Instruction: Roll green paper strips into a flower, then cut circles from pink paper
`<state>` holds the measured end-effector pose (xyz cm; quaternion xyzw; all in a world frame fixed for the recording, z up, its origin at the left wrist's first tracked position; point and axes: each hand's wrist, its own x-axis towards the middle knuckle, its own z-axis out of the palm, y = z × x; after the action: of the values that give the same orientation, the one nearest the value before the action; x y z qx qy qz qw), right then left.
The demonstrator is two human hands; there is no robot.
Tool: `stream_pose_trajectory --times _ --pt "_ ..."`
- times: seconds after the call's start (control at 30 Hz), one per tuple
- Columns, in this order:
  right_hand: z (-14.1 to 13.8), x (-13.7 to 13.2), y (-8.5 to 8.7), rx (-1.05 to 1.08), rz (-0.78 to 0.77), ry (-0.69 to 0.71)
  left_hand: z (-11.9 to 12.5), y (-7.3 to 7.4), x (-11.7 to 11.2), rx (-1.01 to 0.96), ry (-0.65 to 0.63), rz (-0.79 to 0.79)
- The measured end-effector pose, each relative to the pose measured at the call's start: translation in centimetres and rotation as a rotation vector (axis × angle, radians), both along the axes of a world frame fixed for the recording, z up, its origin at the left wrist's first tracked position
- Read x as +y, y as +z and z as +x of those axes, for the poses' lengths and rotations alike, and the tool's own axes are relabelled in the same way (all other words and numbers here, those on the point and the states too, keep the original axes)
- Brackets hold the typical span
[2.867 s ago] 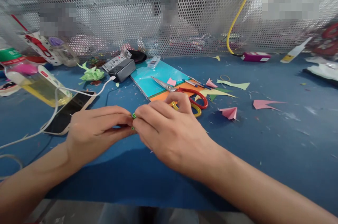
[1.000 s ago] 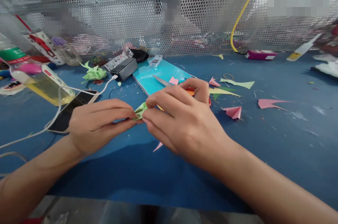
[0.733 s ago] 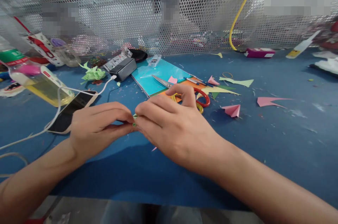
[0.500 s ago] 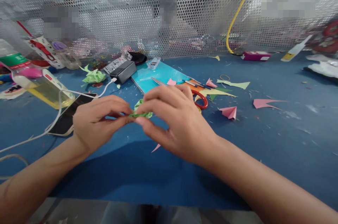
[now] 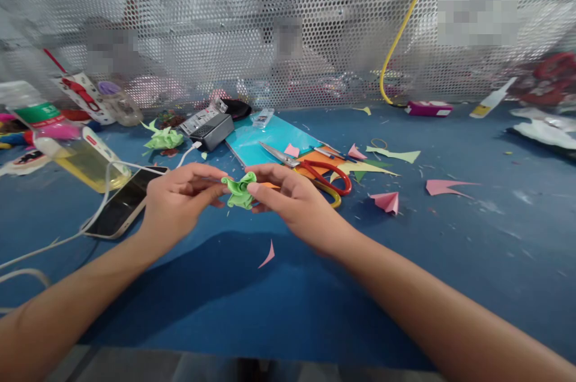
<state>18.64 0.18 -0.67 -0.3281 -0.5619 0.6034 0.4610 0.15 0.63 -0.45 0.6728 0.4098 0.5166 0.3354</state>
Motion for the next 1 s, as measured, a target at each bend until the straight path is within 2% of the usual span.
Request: stream_pose_trajectory --times 0.13,0.23,0.33,0.4,1.0 --pt "0.05 -0.03 -0.01 0.070 -0.072 -0.005 0.08 0.17 0.02 0.005 -0.046 -0.063" --pt "0.16 0.03 -0.13 0.083 -0.070 -0.002 0.16 0.23 0.07 -0.026 -0.137 -0.121" --pt "0.27 0.07 -0.19 0.039 -0.056 0.017 0.25 0.19 0.19 -0.080 -0.250 -0.200" --pt "0.34 0.07 -0.17 -0.020 -0.053 0.021 0.31 0.16 0.27 -0.079 -0.283 -0.234" --pt "0.08 0.23 -0.27 -0.019 -0.066 -0.036 0.46 0.33 0.11 0.009 -0.266 -0.337"
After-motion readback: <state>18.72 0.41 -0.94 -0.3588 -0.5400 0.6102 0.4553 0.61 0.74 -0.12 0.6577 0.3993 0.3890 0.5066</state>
